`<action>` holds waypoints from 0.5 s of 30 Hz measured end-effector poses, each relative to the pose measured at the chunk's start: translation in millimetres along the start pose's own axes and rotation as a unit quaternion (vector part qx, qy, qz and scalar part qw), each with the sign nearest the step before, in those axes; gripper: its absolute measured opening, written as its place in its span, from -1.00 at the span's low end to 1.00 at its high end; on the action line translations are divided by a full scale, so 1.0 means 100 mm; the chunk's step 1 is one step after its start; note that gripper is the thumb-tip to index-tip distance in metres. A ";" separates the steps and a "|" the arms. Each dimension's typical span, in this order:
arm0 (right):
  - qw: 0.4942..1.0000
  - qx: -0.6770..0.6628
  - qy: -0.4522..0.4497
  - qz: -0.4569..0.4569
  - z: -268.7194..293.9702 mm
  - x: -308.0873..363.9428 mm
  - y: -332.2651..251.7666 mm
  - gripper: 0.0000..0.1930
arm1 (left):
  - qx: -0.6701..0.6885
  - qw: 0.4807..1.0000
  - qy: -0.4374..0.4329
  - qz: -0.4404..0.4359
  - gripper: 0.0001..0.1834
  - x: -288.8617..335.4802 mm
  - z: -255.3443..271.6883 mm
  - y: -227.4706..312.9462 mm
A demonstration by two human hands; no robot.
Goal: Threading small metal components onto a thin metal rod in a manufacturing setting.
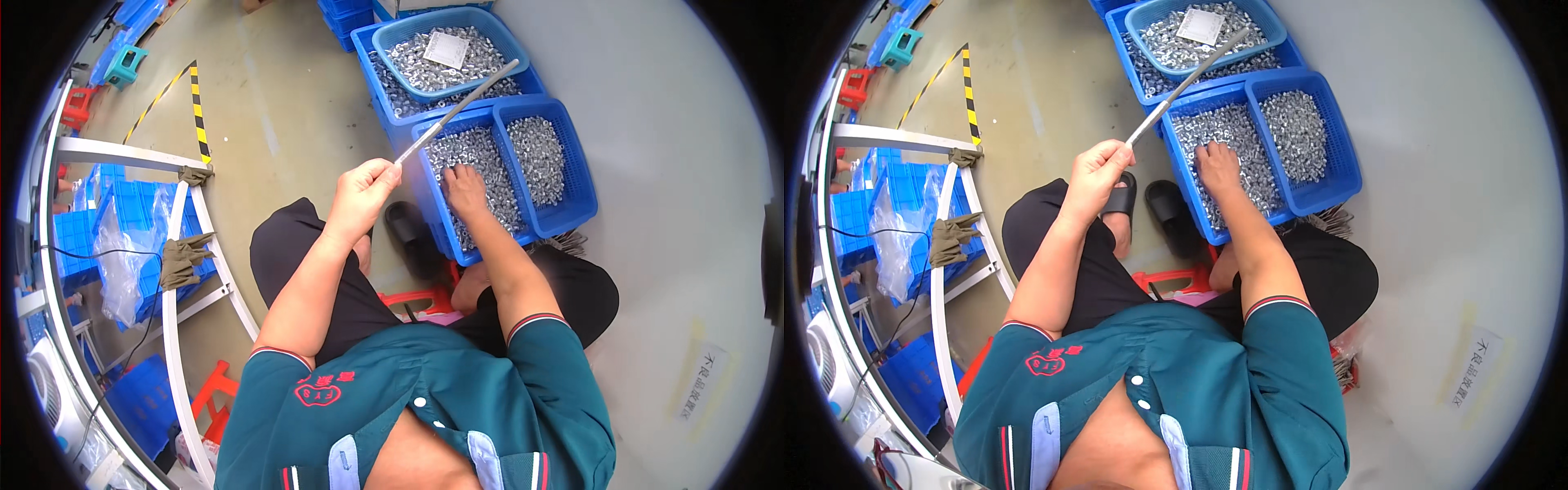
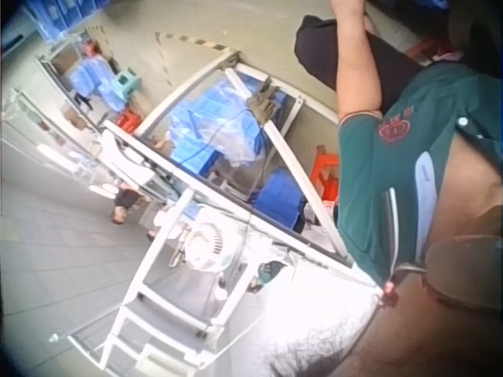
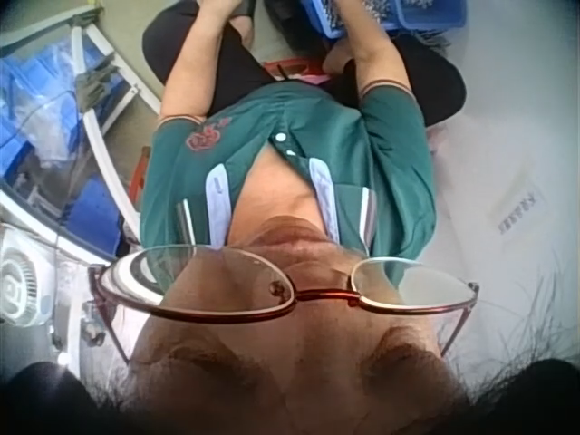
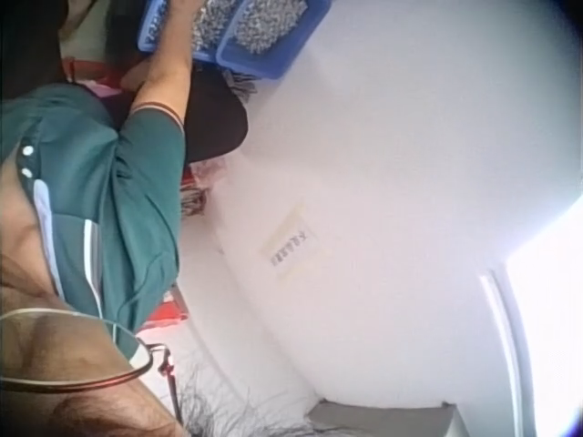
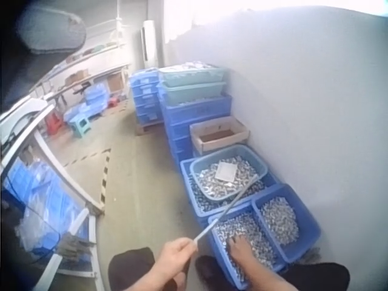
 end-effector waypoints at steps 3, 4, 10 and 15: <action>1.000 -0.005 -0.017 0.022 0.01 0.10 -0.05 -0.77 | -0.002 1.000 0.009 -0.001 -0.76 0.01 0.01 0.02; 1.000 -0.005 -0.016 0.018 0.00 0.11 -0.03 -0.77 | -0.003 1.000 0.006 -0.001 -0.76 0.01 -0.01 0.03; 0.962 -0.161 0.047 -0.215 -0.14 0.16 0.57 -0.79 | -0.013 1.000 -0.011 -0.008 -0.76 -0.01 -0.15 0.08; 0.290 -0.855 -0.161 -0.399 -0.36 0.19 0.37 -0.79 | -0.008 1.000 -0.019 0.009 -0.76 0.03 -0.05 -0.01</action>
Point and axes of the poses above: each hand's wrist, its own x-axis away from the middle knuckle, its own z-axis out of the back of the hand, y = z × x, the point moved 7 cm from there along -x, towards the middle knuckle, and after that the axes turned 1 degree about -x, right-handed, at the moved point
